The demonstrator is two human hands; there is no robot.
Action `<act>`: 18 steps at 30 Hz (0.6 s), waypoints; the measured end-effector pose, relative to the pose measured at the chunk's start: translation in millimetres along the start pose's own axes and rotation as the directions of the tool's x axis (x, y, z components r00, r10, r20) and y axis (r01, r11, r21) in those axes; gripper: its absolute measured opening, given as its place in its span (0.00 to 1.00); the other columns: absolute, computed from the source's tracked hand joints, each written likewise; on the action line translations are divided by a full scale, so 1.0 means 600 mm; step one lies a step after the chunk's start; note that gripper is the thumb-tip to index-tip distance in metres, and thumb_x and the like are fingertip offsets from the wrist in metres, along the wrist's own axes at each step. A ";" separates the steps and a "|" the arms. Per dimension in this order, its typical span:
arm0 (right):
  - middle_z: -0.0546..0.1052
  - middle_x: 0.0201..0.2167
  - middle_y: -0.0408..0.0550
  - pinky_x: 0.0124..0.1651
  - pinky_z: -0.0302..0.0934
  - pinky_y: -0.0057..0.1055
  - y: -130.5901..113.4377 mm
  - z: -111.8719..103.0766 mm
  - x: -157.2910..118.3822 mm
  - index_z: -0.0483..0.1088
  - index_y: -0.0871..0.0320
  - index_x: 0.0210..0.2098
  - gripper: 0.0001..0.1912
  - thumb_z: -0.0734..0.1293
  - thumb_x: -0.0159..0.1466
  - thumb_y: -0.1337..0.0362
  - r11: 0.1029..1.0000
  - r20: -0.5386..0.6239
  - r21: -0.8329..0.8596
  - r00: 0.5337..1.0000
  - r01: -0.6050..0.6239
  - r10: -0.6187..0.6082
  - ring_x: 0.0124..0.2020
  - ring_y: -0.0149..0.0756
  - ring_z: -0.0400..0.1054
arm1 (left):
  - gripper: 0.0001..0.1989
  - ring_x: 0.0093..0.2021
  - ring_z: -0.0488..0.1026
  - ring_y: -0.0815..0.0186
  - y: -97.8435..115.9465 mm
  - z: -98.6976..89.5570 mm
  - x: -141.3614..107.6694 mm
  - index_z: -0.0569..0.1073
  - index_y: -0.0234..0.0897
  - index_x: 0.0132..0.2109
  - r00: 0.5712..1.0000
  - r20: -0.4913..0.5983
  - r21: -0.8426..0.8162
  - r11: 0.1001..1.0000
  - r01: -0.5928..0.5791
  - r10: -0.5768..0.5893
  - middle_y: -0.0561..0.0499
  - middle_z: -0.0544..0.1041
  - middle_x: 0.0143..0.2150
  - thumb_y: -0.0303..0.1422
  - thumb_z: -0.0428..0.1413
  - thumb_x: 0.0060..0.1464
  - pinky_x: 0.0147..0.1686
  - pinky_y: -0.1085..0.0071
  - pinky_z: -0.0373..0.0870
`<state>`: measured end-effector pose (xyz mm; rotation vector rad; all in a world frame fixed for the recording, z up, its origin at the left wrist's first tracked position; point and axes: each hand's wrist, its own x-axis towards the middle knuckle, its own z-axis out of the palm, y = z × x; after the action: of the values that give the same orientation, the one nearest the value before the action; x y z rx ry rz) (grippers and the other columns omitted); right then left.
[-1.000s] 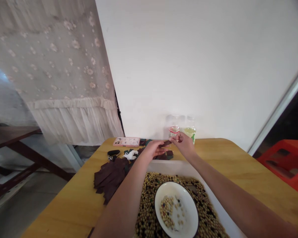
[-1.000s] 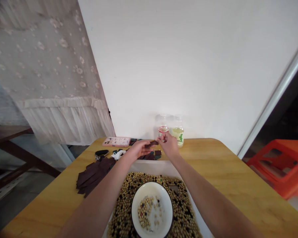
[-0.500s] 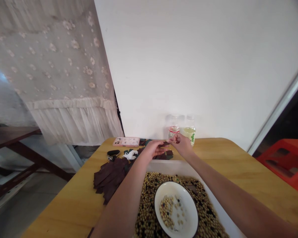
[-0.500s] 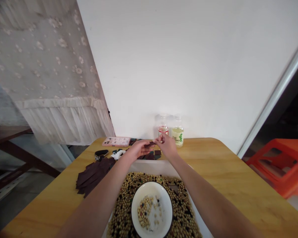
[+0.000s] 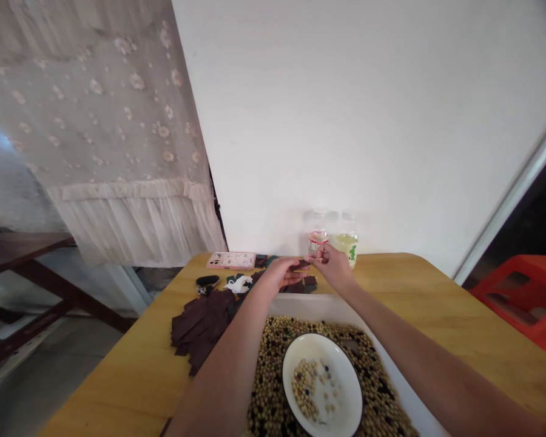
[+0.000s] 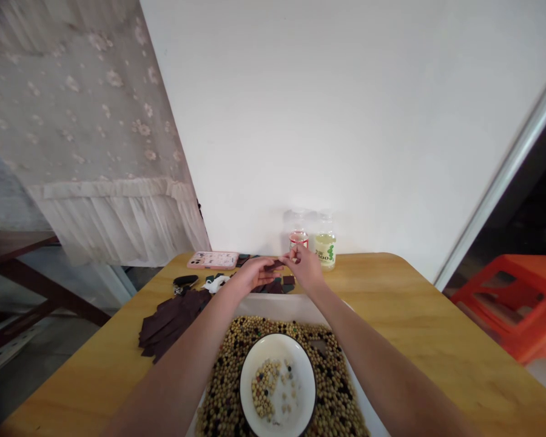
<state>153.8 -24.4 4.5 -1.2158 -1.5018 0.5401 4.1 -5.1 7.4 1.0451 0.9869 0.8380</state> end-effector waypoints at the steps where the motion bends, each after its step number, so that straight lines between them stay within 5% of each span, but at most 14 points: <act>1: 0.76 0.24 0.45 0.31 0.61 0.30 0.000 0.000 0.000 0.54 0.55 0.20 0.16 0.66 0.49 0.56 1.000 0.005 0.008 1.000 0.001 -0.001 0.28 0.36 0.70 | 0.09 0.28 0.75 0.69 0.000 0.000 0.000 0.73 0.33 0.36 1.000 -0.009 -0.005 1.000 0.001 -0.001 0.45 0.78 0.36 0.27 0.50 0.48 0.26 0.78 0.69; 18: 0.76 0.24 0.45 0.31 0.61 0.30 0.006 0.001 -0.001 0.54 0.56 0.20 0.16 0.66 0.49 0.56 1.000 -0.002 -0.003 1.000 0.016 -0.016 0.29 0.36 0.71 | 0.09 0.26 0.74 0.70 0.001 0.000 -0.001 0.73 0.32 0.35 1.000 -0.011 -0.017 1.000 0.014 -0.014 0.46 0.78 0.35 0.27 0.49 0.48 0.26 0.78 0.69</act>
<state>154.4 -23.4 1.1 -1.2059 -1.5098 0.5258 3.8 -5.6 8.1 1.0186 0.9934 0.8400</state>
